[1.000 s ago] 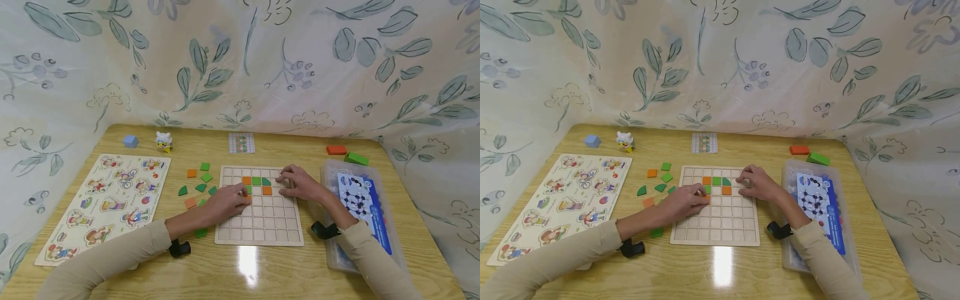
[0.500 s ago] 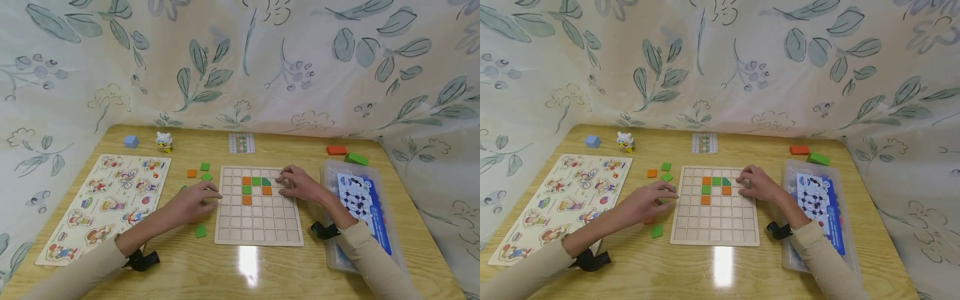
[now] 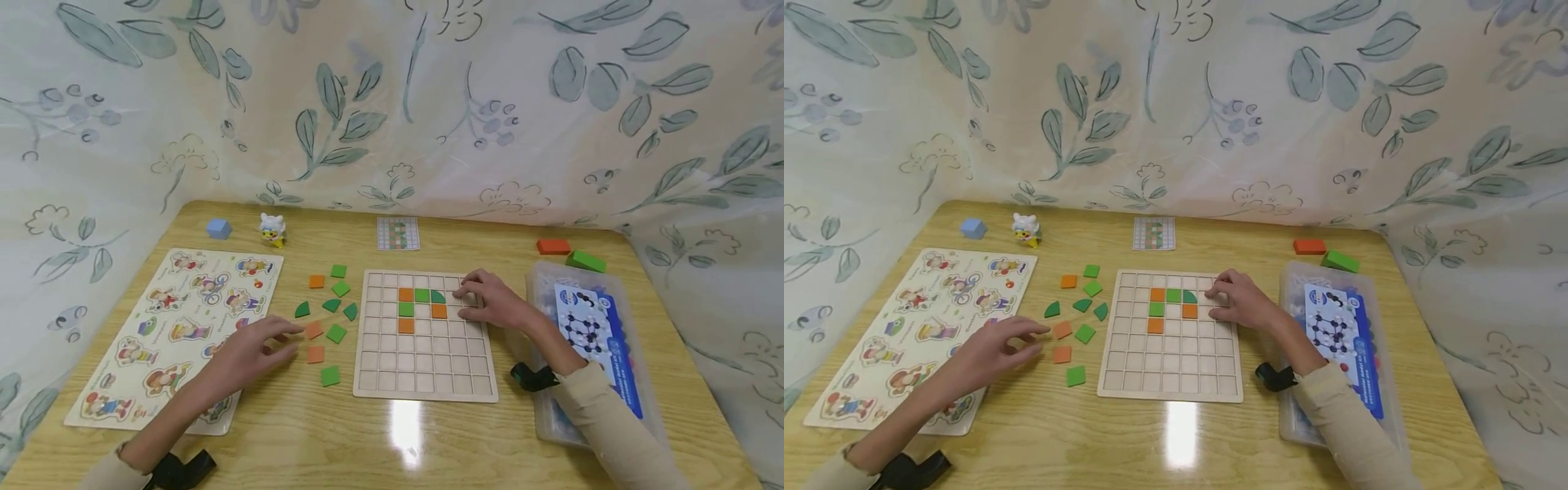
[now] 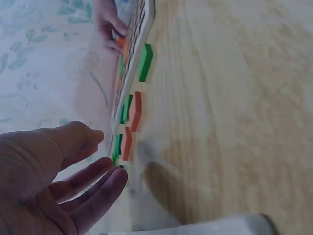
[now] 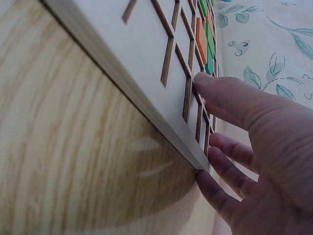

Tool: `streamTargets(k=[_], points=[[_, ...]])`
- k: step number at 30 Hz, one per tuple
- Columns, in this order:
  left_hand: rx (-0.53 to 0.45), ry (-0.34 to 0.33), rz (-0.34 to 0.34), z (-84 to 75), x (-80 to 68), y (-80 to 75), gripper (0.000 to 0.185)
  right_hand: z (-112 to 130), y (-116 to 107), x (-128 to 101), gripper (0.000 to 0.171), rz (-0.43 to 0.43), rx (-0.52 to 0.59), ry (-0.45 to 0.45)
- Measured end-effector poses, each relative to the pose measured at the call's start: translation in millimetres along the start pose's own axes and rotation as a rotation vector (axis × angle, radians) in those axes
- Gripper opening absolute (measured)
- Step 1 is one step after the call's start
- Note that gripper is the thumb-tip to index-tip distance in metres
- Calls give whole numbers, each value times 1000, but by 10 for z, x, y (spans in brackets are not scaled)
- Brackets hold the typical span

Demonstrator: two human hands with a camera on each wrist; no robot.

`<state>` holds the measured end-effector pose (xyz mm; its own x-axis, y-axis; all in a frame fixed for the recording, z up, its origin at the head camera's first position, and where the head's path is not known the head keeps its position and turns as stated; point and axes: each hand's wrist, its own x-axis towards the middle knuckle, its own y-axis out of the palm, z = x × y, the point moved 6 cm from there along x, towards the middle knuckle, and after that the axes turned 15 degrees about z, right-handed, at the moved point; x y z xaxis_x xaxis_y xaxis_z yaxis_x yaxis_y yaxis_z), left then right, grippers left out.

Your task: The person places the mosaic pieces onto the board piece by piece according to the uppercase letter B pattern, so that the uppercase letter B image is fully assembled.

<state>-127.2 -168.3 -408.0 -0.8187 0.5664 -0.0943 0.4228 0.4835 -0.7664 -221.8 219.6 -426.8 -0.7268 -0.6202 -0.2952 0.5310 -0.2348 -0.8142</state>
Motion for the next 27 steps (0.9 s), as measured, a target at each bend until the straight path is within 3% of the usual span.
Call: streamTargets(k=[11,19,23,27], points=[[20,35,-15,15,47,49,28,-3,-4,2,31,11,18,16],[-107,100,57,-114,215,79,32,9,-10,2,32,13,30,24],[-58,118,40,-193,322,82,29,9,-7,-1,32,14,23,28],[-45,91,73,-213,435,127,28,3,-10,-11,31,10,17,22]])
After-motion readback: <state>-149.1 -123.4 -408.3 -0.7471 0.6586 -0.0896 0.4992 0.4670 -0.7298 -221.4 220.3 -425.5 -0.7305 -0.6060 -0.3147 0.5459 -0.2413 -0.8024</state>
